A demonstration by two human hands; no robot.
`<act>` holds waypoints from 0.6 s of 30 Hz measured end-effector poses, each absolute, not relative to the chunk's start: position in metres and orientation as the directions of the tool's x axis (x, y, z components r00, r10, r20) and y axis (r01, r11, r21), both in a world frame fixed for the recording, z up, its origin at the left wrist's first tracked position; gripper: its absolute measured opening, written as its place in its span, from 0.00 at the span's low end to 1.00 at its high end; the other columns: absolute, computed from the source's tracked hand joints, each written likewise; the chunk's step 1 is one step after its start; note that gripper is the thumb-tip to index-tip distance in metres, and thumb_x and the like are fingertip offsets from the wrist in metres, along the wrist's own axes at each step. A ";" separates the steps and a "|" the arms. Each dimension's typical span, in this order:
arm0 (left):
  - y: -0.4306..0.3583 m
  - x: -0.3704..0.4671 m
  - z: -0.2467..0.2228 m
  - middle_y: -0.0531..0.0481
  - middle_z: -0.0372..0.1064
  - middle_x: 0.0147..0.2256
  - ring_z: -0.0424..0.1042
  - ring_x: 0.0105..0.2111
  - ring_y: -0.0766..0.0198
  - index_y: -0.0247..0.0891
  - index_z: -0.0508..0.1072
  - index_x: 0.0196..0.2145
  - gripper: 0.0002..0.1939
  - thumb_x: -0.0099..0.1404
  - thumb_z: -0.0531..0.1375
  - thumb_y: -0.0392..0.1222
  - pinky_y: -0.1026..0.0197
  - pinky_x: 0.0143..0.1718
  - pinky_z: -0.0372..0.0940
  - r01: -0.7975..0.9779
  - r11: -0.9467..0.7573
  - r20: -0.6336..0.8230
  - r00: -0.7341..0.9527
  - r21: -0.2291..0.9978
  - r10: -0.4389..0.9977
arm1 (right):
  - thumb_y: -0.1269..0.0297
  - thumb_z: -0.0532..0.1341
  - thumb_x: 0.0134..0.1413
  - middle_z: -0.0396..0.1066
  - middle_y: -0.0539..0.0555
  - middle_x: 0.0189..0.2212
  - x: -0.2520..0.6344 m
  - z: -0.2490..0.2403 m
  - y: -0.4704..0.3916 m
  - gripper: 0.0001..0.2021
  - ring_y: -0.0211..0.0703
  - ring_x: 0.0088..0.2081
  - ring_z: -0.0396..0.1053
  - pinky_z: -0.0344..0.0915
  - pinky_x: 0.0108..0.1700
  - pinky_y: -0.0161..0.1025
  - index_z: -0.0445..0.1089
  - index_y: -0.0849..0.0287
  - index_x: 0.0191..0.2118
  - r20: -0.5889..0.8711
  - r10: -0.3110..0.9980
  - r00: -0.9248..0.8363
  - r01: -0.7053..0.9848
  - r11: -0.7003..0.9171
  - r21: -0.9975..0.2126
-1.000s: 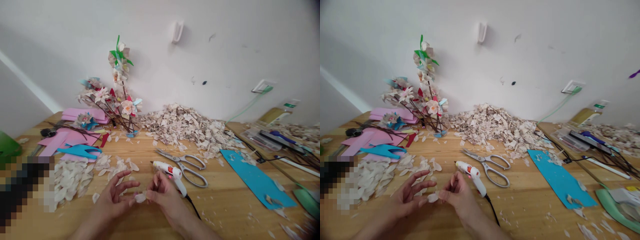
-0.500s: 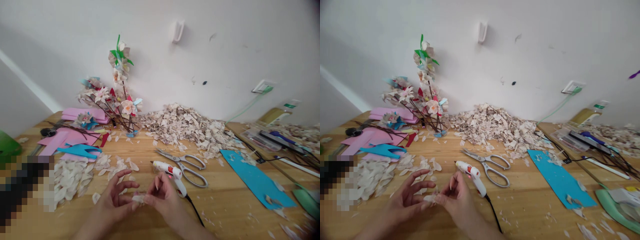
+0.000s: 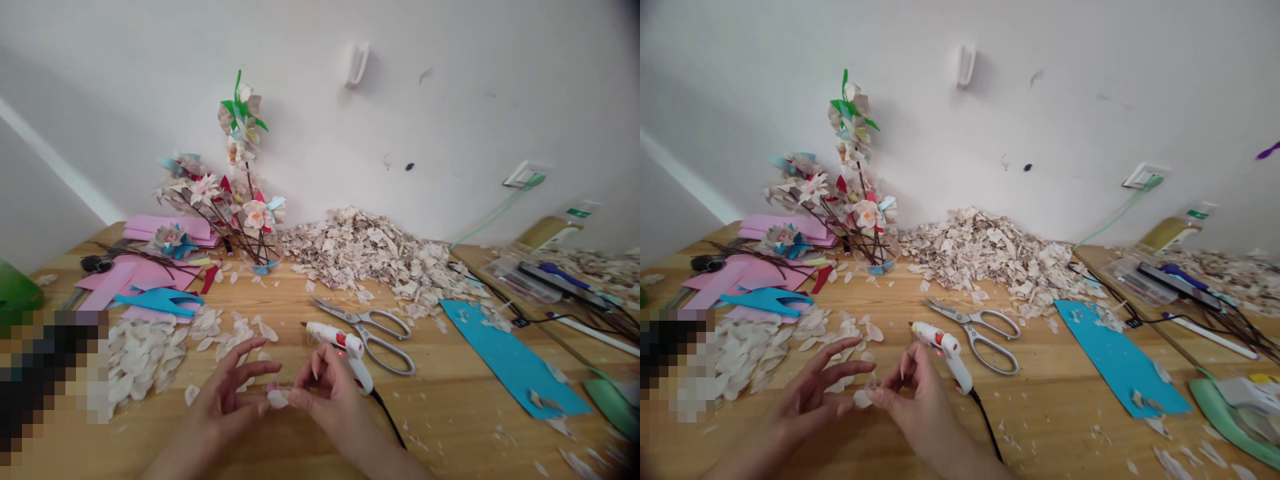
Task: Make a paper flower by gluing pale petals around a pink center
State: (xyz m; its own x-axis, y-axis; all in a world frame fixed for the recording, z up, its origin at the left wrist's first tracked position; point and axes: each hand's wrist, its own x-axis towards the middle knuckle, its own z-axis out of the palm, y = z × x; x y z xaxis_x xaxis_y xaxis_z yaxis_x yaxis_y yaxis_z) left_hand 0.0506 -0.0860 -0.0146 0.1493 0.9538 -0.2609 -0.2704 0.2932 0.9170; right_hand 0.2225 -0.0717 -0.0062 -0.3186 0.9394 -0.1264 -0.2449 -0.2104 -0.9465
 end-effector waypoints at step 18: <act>-0.082 0.050 -0.011 0.53 0.73 0.33 0.73 0.20 0.68 0.48 0.62 0.46 0.35 0.41 0.71 0.36 0.65 0.25 0.64 -0.300 0.279 -0.252 0.127 0.912 0.959 | 0.59 0.71 0.33 0.62 0.42 0.21 0.219 -0.011 -0.071 0.24 0.36 0.25 0.61 0.56 0.30 0.34 0.52 0.54 0.24 -0.116 0.926 -0.358 -0.334 -0.243 -0.911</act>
State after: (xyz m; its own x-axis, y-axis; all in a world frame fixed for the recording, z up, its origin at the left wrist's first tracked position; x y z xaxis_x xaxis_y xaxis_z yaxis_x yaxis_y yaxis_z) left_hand 0.0501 -0.0820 -0.0114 0.1272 0.9593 -0.2519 -0.2996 0.2793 0.9123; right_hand 0.2188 -0.0711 -0.0107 -0.3579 0.9265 -0.1164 -0.3339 -0.2434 -0.9106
